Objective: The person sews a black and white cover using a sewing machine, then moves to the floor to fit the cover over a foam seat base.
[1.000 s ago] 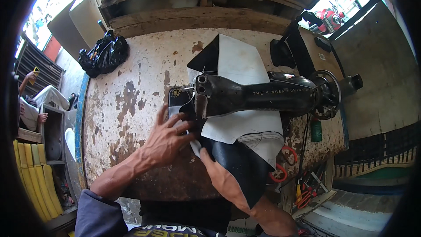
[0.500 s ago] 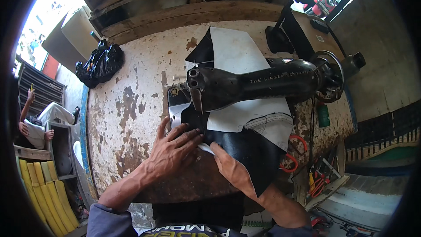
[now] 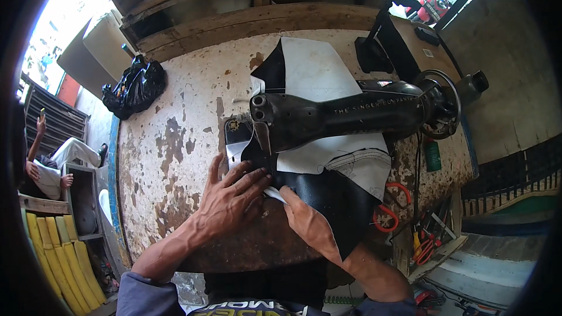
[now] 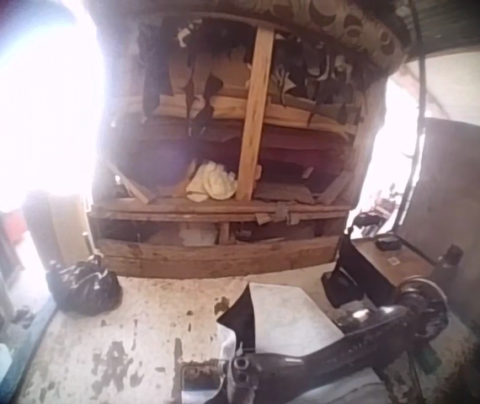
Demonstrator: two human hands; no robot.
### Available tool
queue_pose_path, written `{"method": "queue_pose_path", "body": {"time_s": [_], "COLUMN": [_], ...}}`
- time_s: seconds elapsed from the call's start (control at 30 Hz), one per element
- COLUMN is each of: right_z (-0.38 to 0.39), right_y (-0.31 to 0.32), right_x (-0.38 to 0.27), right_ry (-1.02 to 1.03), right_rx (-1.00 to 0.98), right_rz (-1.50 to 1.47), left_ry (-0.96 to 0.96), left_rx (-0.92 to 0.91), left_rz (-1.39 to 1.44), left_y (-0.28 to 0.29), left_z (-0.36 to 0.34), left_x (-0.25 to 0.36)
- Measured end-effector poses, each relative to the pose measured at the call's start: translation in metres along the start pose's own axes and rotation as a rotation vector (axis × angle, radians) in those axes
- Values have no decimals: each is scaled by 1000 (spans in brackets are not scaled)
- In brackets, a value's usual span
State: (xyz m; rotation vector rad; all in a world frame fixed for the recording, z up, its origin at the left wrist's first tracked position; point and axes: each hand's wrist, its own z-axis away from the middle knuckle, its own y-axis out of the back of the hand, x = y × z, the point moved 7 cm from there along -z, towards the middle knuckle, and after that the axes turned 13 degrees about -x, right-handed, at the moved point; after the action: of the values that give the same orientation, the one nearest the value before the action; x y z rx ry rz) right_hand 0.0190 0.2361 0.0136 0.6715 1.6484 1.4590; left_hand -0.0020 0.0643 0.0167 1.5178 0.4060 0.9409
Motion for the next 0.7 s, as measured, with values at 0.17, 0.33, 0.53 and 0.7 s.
{"method": "queue_pose_path", "body": {"time_s": [0.17, 0.33, 0.53, 0.7], "right_z": [-3, -1, -10, -12], "right_y": [-2, -4, 6, -1], "right_x": [6, 4, 4, 6], "right_ry": [-64, 19, -83, -47], "right_rx": [42, 64, -29, 86], "right_rz": [-198, -26, -63, -37], "left_ry": [24, 7, 26, 14], "left_rx": [-35, -26, -43, -37], "left_rz": [11, 0, 13, 7], "left_y": [4, 1, 4, 6], "left_z": [-3, -5, -9, -13], "left_x": [-3, -5, -12, -14]}}
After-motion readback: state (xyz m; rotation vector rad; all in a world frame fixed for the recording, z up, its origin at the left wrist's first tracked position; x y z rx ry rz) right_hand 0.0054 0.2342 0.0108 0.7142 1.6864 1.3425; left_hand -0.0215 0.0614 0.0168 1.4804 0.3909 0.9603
